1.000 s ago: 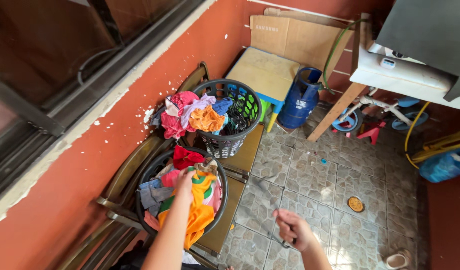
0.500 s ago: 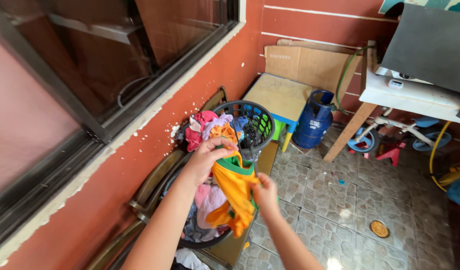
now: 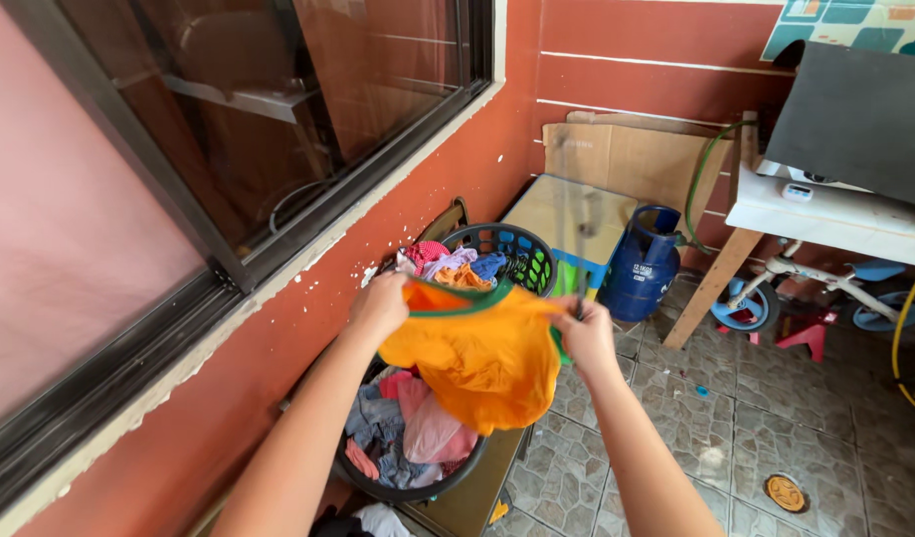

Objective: The person takes clothes from a laundry basket, places each item on a hanger, and hangs them on a clothes rack. Items include a yellow-green shirt, a pink dress, a red t-shirt, denim shorts, and a gray shirt.

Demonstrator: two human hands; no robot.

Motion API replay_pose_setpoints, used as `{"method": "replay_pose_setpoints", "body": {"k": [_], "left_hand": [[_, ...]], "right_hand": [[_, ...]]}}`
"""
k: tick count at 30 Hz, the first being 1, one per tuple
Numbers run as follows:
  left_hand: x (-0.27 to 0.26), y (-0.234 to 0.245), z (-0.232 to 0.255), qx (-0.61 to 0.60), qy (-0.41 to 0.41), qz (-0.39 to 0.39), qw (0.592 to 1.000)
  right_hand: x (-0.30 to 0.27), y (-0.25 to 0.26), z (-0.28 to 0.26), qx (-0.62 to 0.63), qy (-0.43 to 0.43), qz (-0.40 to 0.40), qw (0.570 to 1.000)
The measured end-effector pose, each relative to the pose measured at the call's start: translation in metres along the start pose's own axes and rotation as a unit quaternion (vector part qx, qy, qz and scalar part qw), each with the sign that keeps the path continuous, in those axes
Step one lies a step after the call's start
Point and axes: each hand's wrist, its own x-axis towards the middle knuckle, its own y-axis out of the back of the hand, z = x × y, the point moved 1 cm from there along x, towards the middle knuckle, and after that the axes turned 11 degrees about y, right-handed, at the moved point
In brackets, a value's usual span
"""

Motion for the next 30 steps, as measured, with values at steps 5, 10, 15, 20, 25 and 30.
{"method": "replay_pose_setpoints", "body": {"k": [5,10,15,20,25,30], "left_hand": [[-0.010,0.006,-0.003,0.028,0.060,0.016,0.998],[-0.034,0.006,0.033,-0.020,0.045,0.007,0.999],[-0.068,0.007,0.052,-0.047,0.038,0.047,0.997],[-0.099,0.008,0.066,-0.017,0.099,0.032,0.994],[-0.095,0.020,0.070,0.050,0.090,0.002,0.995],[-0.061,0.034,0.057,0.052,0.083,-0.036,0.995]], "right_hand": [[-0.029,0.036,0.049,-0.015,-0.039,-0.120,0.992],[-0.070,0.057,0.052,0.005,-0.049,-0.246,0.968],[-0.092,0.085,0.020,-0.028,-0.043,-0.298,0.953],[-0.106,0.107,-0.012,-0.075,-0.030,-0.311,0.947],[-0.124,0.120,-0.045,-0.061,-0.092,-0.264,0.958],[-0.132,0.126,-0.069,-0.039,-0.098,-0.252,0.962]]}}
